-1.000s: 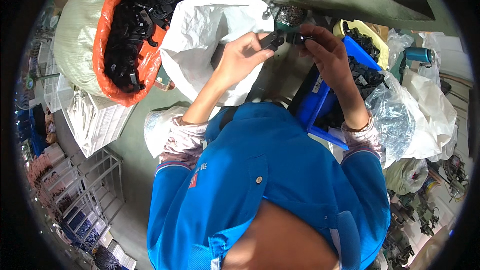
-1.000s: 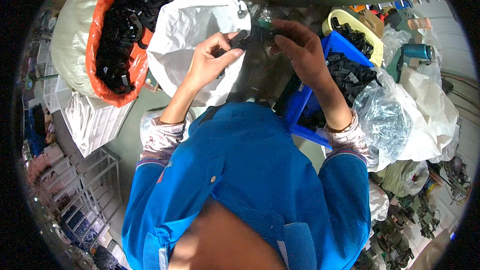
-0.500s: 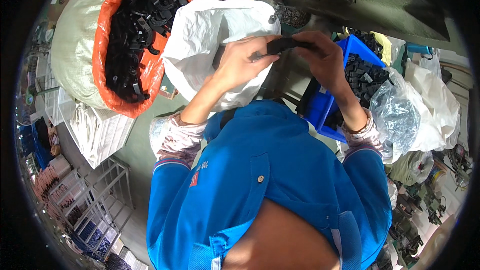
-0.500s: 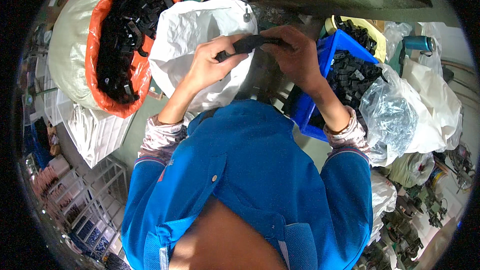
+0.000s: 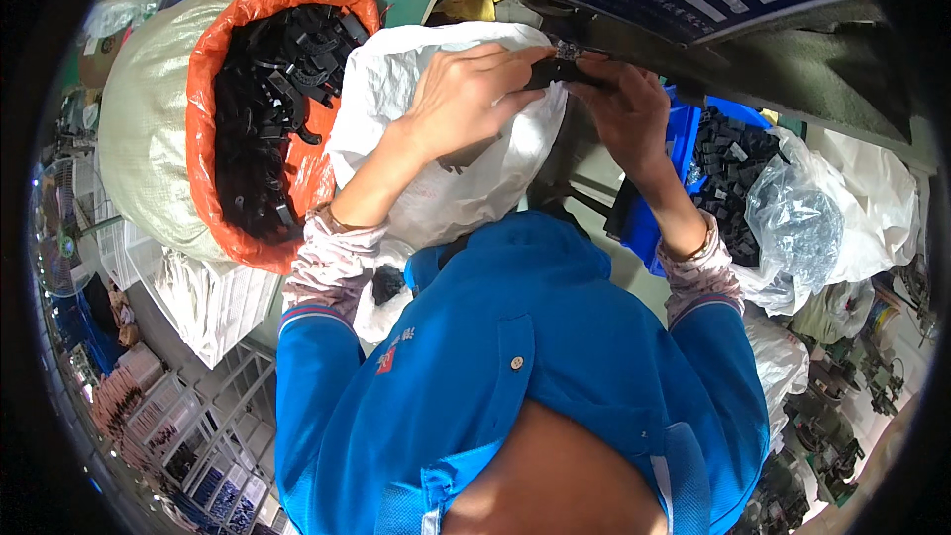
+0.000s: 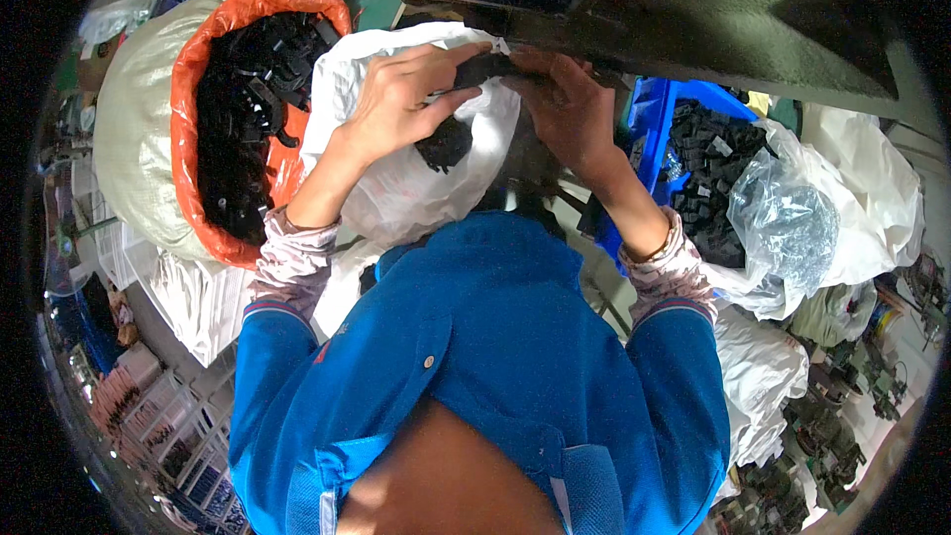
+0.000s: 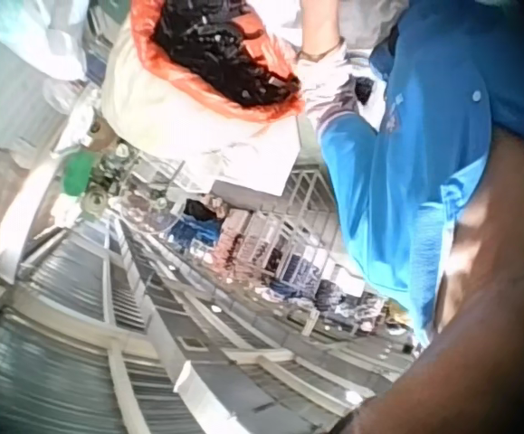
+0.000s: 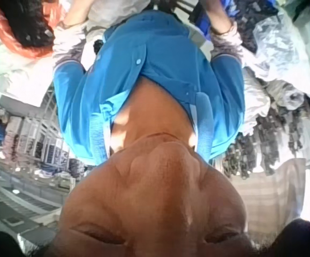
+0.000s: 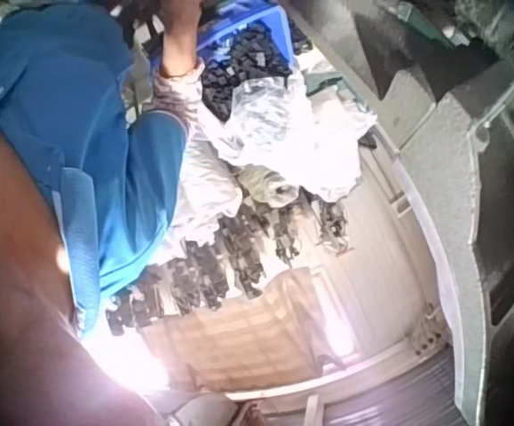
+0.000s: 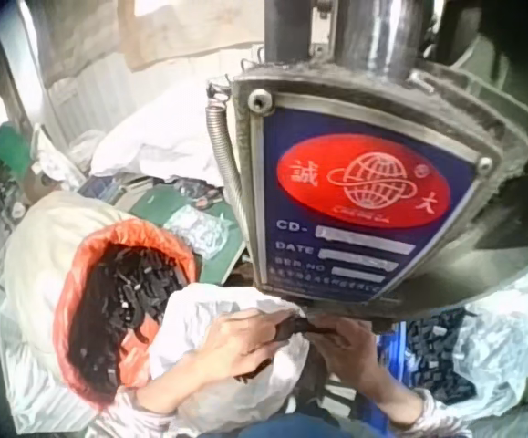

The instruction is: The person repeatedly picks small black plastic components from a blue bin and a white sack, joins them together by hand, and places the assembled units into the sack. The process is continuous and repetitive throughout the clip.

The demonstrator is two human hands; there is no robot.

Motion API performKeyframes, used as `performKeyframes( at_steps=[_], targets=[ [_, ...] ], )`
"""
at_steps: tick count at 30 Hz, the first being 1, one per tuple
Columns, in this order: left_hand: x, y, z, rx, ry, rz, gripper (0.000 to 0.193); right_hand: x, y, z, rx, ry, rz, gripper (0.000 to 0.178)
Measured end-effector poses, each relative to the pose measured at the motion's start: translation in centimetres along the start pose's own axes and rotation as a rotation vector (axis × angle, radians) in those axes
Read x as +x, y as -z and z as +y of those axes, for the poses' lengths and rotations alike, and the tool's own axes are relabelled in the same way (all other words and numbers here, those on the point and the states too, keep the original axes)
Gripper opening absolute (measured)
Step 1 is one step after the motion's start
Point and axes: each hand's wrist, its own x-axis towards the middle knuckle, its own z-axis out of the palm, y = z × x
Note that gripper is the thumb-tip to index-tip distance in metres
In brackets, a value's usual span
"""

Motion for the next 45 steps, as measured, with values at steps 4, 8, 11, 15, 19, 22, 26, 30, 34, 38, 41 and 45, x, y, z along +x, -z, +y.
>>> performKeyframes(
  at_steps=[4, 8, 11, 15, 19, 22, 26, 30, 34, 38, 41, 45],
  targets=[
    [1.1, 0.6, -1.4, 0.004, -0.061, 0.000, 0.037, 1.0, -0.2, -0.3, -0.153, 0.035, -0.008, 0.020],
    [1.8, -0.5, -2.6, -0.029, -0.120, 0.051, 0.032, 1.3, -0.1, -0.5, -0.307, -0.111, -0.063, 0.022],
    [2.2, -0.1, -2.8, -0.018, 0.060, -0.171, 0.034, 1.6, 0.0, 1.5, 0.028, -0.210, -0.048, 0.022],
    [2.5, -0.3, -3.5, -0.064, 0.143, -0.258, 0.034, 2.0, -0.1, 2.5, 0.234, -0.283, -0.087, 0.024],
    [0.8, -0.1, -3.9, -0.197, 0.179, -0.187, 0.028, 2.2, 0.1, 2.0, 0.237, -0.272, -0.080, 0.027],
    [0.9, 0.2, -2.8, -0.154, 0.175, -0.190, 0.024, 2.0, 0.1, 2.6, 0.239, -0.310, -0.090, 0.027],
    [1.0, 0.2, -2.1, -0.090, 0.087, -0.123, 0.023, 2.0, 0.4, 3.4, 0.177, -0.332, -0.105, 0.028],
    [2.9, 1.8, -2.6, -0.088, 0.273, -0.341, 0.023, 2.3, 0.4, 2.7, 0.173, -0.345, -0.129, 0.023],
    [1.2, 0.3, -1.6, -0.030, 0.130, -0.144, 0.024, 2.1, 0.3, 3.8, 0.197, -0.320, -0.139, 0.023],
    [0.4, 1.0, -2.6, -0.136, 0.226, -0.180, 0.022, 2.3, 1.1, 4.2, 0.176, -0.360, -0.196, 0.022],
    [-0.6, 0.5, -1.7, -0.250, 0.317, -0.134, 0.020, 2.8, 1.1, 3.2, 0.155, -0.369, -0.197, 0.023],
    [1.8, 1.9, 0.1, -0.097, 0.342, -0.301, 0.018, 2.9, 1.3, 3.3, 0.079, -0.423, -0.231, 0.023]
  ],
)
